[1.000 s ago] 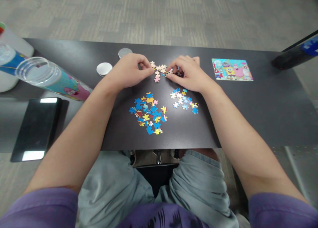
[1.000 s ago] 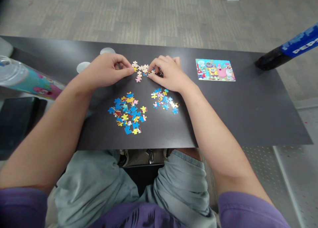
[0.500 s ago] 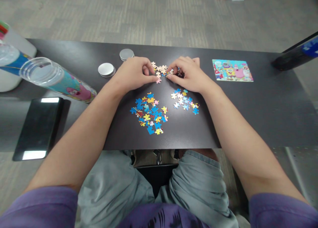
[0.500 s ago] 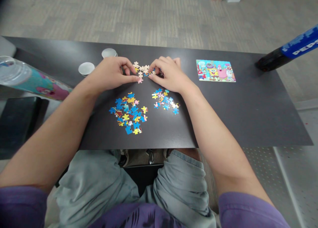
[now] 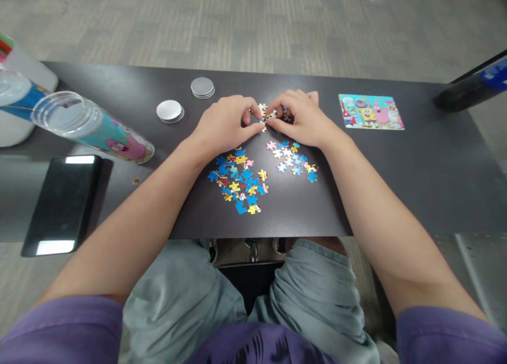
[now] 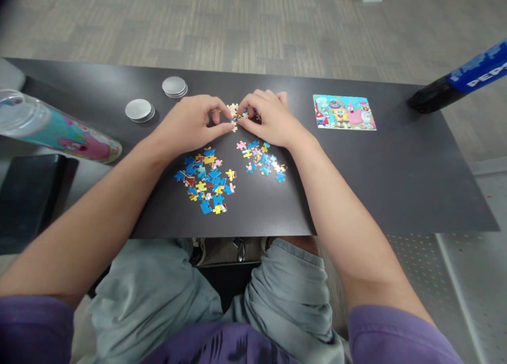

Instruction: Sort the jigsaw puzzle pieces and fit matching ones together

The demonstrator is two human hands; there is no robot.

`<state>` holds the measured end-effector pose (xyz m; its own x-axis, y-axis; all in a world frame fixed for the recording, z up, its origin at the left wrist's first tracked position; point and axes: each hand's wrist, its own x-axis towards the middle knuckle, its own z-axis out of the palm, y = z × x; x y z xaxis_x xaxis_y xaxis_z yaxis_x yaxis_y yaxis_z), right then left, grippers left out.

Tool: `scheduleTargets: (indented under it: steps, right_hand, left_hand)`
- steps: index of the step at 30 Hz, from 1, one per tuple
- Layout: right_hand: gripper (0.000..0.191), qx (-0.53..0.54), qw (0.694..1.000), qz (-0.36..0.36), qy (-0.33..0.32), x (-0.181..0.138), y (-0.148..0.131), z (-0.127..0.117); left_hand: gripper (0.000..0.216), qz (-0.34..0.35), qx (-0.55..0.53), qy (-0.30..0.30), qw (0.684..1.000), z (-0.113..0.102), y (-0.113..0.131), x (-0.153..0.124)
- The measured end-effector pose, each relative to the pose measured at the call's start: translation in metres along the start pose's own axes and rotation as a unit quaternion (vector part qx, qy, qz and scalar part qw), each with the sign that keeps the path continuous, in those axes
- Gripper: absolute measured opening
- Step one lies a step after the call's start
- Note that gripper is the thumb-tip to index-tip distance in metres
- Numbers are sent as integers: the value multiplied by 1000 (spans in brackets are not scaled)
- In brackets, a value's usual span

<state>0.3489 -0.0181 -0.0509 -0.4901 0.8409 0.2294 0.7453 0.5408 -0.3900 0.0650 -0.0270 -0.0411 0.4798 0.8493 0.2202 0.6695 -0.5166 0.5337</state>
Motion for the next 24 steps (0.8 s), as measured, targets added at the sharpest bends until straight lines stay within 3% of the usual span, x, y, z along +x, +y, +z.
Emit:
scheduleTargets:
  steps: [6,13,19,24]
  right_hand:
    - [26,8,1000,-5,6,0,0,1]
    - [29,13,1000,-9,6,0,2,2]
    - [29,12,1000,0,2,-1,1,1]
    - [31,12,1000,-1,1,-1,-1,0]
  left_hand:
    - [24,1,8,15,1000,5,1,0]
    - [22,-20,-15,-63,998,-15,-10,4]
    - [24,-67,-11,-116,991,-25,4,6]
    - [31,-65,-19,-134,989,-31,14,5]
